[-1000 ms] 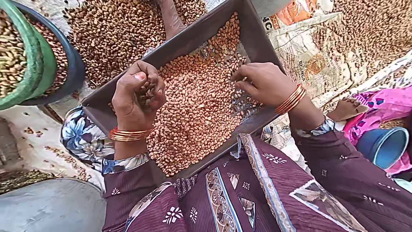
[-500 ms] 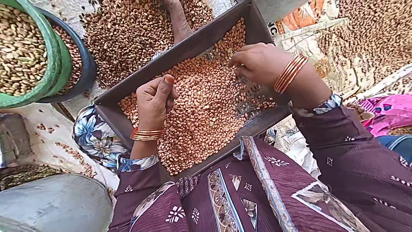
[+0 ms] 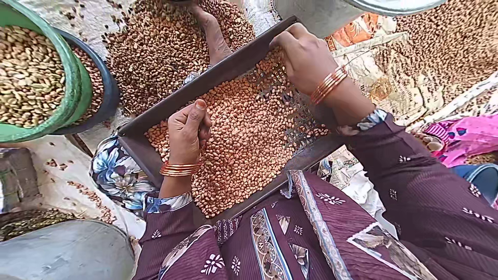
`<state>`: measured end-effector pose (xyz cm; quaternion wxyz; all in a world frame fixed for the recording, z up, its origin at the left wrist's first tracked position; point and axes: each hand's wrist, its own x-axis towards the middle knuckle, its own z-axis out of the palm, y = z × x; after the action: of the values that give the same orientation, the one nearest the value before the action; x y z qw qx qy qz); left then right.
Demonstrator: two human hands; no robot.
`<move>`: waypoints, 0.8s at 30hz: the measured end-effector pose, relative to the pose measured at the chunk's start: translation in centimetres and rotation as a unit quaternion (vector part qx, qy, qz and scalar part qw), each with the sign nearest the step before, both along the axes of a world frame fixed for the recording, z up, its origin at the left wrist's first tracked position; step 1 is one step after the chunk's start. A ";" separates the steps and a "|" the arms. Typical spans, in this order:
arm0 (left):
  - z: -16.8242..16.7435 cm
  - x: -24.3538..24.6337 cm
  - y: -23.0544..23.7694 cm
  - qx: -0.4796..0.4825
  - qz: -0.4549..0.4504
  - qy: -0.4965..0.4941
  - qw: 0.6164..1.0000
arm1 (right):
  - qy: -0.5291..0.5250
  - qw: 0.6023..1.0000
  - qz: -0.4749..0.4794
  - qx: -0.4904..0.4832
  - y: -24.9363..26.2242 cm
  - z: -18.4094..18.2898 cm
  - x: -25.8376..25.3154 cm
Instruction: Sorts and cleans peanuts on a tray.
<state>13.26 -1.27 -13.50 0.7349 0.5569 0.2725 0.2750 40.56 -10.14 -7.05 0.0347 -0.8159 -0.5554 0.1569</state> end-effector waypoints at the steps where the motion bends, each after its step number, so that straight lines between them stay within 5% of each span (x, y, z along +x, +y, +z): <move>1: 0.1 0.0 -0.1 -0.011 -0.001 -0.004 1.000 | -0.028 0.998 -0.033 -0.034 0.8 -0.8 1.0; 4: 0.2 0.1 0.0 -0.037 0.010 -0.015 0.999 | 0.018 0.995 0.016 -0.093 1.6 -1.9 0.8; 6: 0.1 -0.1 0.1 -0.063 0.029 -0.016 0.997 | 0.099 0.993 0.057 -0.031 1.3 -1.9 0.5; 9: 0.1 -0.3 0.3 -0.113 0.062 -0.009 0.992 | 0.044 0.999 -0.005 0.027 1.1 -1.2 1.1; 12: 0.5 -0.2 0.5 -0.162 0.077 -0.009 0.984 | -0.012 0.998 -0.029 -0.060 0.7 -1.8 1.8; 17: 0.4 -0.5 0.9 -0.198 0.083 -0.032 0.976 | 0.076 0.992 0.085 -0.048 -0.5 -1.6 0.5; 24: 0.6 -0.6 0.7 -0.202 0.082 -0.034 0.975 | 0.071 0.976 0.196 -0.057 -0.9 -4.0 -0.5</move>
<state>12.62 -0.53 -12.89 0.8158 0.3634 0.3423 0.2920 40.11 -11.01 -11.03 -0.0035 -0.6782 -0.6912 0.2495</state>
